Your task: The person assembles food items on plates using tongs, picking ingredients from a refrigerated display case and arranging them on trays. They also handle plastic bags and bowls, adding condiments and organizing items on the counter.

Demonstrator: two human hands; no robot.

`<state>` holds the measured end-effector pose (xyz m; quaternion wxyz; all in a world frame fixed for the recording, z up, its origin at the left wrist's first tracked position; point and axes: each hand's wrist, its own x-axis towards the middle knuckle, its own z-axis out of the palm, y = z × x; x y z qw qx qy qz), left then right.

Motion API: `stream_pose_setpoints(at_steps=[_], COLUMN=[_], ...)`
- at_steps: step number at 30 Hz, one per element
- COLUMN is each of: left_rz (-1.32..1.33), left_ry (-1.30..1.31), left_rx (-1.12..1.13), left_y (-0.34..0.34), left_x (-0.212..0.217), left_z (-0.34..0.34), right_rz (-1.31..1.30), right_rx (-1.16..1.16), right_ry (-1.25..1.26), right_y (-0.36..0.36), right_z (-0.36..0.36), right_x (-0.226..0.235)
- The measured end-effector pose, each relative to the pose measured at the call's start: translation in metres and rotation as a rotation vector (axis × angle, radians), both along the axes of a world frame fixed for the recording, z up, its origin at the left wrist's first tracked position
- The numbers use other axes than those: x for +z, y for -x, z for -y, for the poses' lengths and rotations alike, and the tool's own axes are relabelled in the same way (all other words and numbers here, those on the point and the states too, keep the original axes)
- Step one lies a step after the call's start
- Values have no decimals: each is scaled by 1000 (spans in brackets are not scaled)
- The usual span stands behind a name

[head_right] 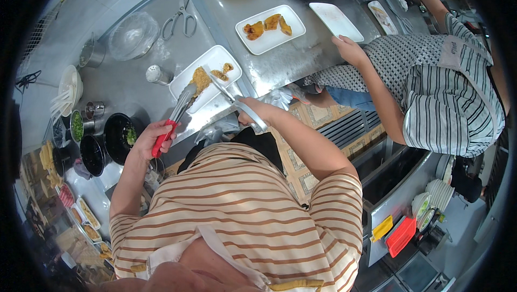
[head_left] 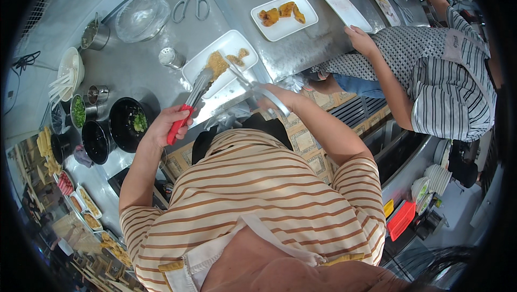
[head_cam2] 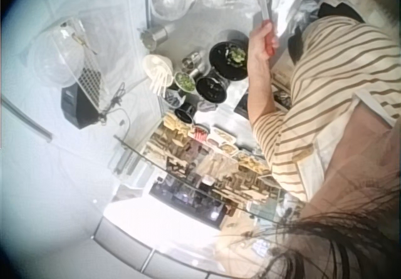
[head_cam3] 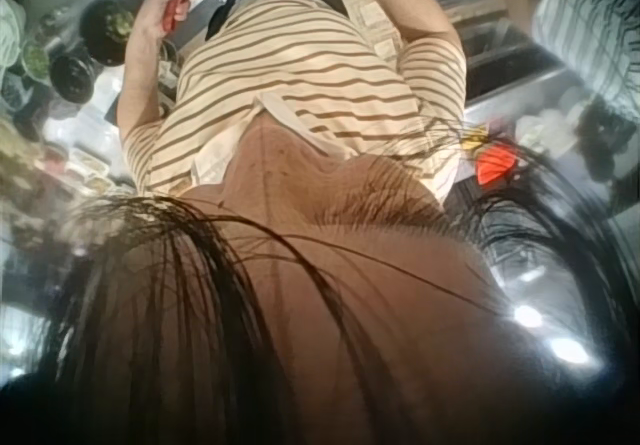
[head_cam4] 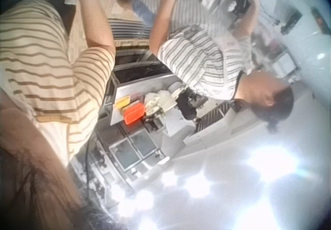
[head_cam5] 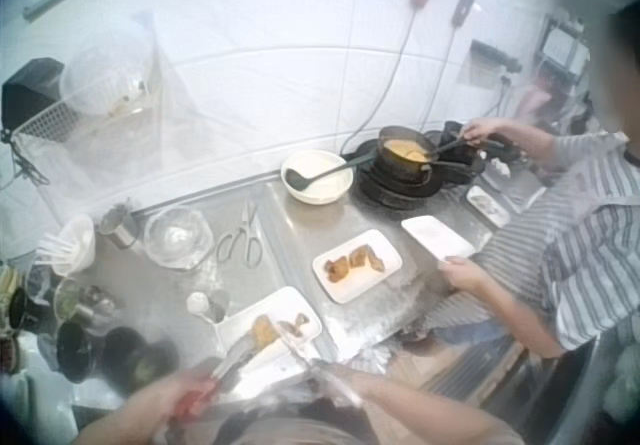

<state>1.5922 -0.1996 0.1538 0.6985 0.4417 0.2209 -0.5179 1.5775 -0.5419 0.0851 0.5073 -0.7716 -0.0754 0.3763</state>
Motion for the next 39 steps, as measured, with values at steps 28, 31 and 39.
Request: stream_pose_setpoints(at_steps=[28,31,39], left_rz=[6,6,66], left_ry=[-47,-83,-121], left_rx=[-74,-62,-31], left_y=[-12,-13,-16], left_x=[4,-4,-3], left_z=[18,15,19], right_rz=[-203,62,-202], right_rx=[-163,-118,-220], right_ry=[244,365,-116], right_y=[-40,-34,-10], right_z=[-36,-33,-19], right_x=[44,16,0])
